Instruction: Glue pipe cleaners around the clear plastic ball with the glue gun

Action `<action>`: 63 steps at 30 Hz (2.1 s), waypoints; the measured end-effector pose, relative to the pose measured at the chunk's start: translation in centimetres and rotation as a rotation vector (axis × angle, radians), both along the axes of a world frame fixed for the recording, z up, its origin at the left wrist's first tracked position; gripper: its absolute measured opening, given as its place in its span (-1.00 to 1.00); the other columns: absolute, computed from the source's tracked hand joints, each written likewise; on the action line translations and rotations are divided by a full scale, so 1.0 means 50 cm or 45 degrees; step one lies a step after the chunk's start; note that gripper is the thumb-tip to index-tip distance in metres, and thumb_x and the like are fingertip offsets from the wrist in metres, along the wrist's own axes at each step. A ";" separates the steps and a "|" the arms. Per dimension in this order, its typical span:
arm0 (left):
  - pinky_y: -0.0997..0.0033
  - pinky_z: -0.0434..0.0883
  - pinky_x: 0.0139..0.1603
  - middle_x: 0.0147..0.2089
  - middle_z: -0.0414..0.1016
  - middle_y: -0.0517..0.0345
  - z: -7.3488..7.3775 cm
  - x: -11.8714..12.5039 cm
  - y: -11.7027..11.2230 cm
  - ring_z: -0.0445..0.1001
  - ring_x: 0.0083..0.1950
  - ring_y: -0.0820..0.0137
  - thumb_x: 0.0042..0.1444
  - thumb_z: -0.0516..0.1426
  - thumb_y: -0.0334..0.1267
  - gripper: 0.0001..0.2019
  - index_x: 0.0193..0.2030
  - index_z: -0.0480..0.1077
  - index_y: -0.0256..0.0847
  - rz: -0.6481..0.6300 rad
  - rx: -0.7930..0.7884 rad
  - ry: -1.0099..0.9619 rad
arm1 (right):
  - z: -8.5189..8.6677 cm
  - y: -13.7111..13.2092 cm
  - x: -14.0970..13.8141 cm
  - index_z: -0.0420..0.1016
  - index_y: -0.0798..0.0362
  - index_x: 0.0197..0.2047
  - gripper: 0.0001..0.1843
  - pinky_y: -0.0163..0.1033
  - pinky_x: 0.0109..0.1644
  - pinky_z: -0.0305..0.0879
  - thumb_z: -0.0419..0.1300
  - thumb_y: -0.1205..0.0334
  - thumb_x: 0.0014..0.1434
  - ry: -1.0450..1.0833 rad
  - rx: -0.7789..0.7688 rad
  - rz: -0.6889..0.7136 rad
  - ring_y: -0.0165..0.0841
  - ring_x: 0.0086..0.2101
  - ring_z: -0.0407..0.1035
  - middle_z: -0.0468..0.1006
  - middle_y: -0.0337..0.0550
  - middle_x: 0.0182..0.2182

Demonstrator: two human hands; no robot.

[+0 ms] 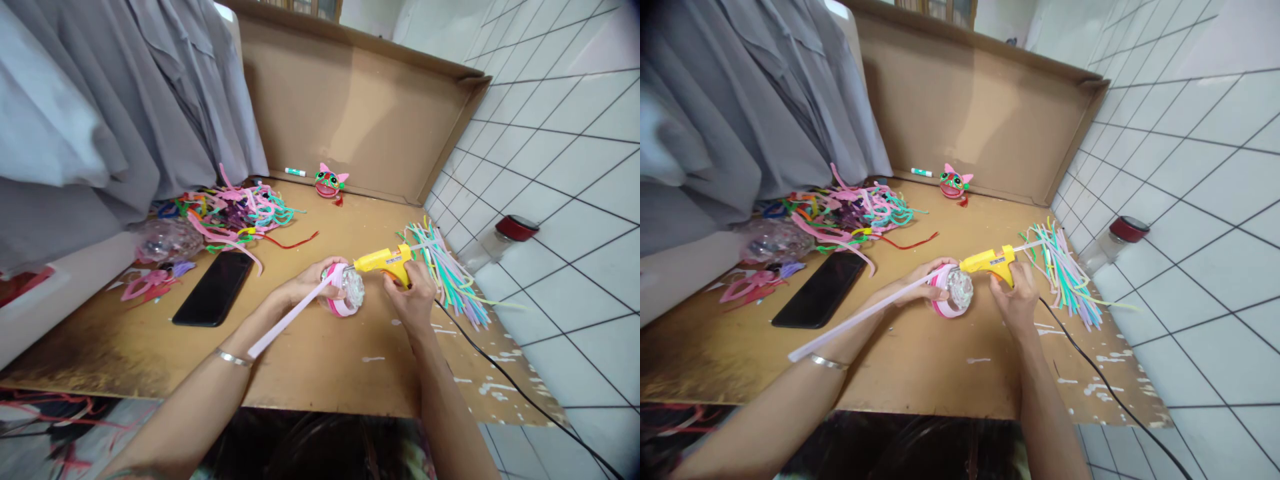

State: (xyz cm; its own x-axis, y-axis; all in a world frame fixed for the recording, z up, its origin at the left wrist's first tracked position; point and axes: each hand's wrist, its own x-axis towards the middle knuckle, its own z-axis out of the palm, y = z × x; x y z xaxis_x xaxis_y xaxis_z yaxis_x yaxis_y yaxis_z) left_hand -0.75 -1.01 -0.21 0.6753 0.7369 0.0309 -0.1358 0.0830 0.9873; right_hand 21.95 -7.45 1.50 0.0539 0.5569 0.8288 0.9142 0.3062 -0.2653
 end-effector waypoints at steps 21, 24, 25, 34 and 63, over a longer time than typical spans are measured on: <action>0.43 0.44 -0.24 -0.14 0.44 0.14 0.001 0.002 -0.004 0.43 -0.22 0.39 -0.32 0.42 -0.20 -0.23 0.08 0.25 -0.19 0.020 -0.017 0.031 | -0.015 0.024 0.026 0.32 0.02 -0.49 -0.70 -0.28 -0.40 0.14 0.19 -0.04 0.00 0.460 -0.270 -0.086 -0.39 -0.49 0.19 0.28 -0.30 -0.51; 0.43 0.44 -0.25 -0.16 0.43 0.16 0.005 0.003 -0.005 0.43 -0.24 0.39 -0.32 0.42 -0.19 -0.25 0.07 0.25 -0.18 0.028 -0.006 0.051 | -0.034 0.037 0.054 0.27 0.01 -0.56 -0.65 -0.27 -0.39 0.13 0.16 -0.09 -0.01 0.482 -0.357 -0.249 -0.36 -0.48 0.20 0.29 -0.29 -0.55; 0.43 0.43 -0.25 -0.17 0.43 0.16 0.006 0.004 -0.006 0.43 -0.24 0.39 -0.33 0.41 -0.18 -0.25 0.06 0.26 -0.18 0.035 0.000 0.051 | -0.042 0.042 0.063 0.27 0.00 -0.57 -0.64 -0.26 -0.38 0.13 0.15 -0.10 -0.01 0.461 -0.377 -0.343 -0.34 -0.47 0.22 0.31 -0.26 -0.55; 0.44 0.36 -0.19 -0.21 0.40 0.21 0.024 0.000 -0.009 0.38 -0.23 0.40 -0.32 0.38 -0.19 -0.29 0.04 0.27 -0.19 0.067 0.124 0.169 | -0.102 0.059 0.117 0.52 0.18 -0.30 -0.61 -0.07 -0.22 0.26 0.14 -0.02 0.04 0.166 -0.603 -0.938 -0.07 -0.26 0.41 0.51 0.15 -0.33; 0.17 0.38 0.18 0.10 0.41 0.02 0.018 0.008 -0.009 0.44 0.05 0.17 -0.26 0.31 -0.26 -0.24 0.19 0.29 -0.24 0.363 0.705 0.546 | -0.039 -0.031 -0.116 0.47 0.08 0.05 -0.65 -0.17 -0.15 0.47 0.16 0.45 0.20 -0.063 0.286 0.385 -0.27 -0.24 0.49 0.59 0.03 -0.22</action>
State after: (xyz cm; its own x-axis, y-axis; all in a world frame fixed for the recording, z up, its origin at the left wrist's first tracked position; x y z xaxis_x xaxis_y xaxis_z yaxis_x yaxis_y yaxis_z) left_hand -0.34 -1.47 0.67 0.4969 0.8380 0.2253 0.3275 -0.4215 0.8456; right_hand 16.15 -9.00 -0.47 -0.1284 0.3453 0.9297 0.7835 0.6100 -0.1184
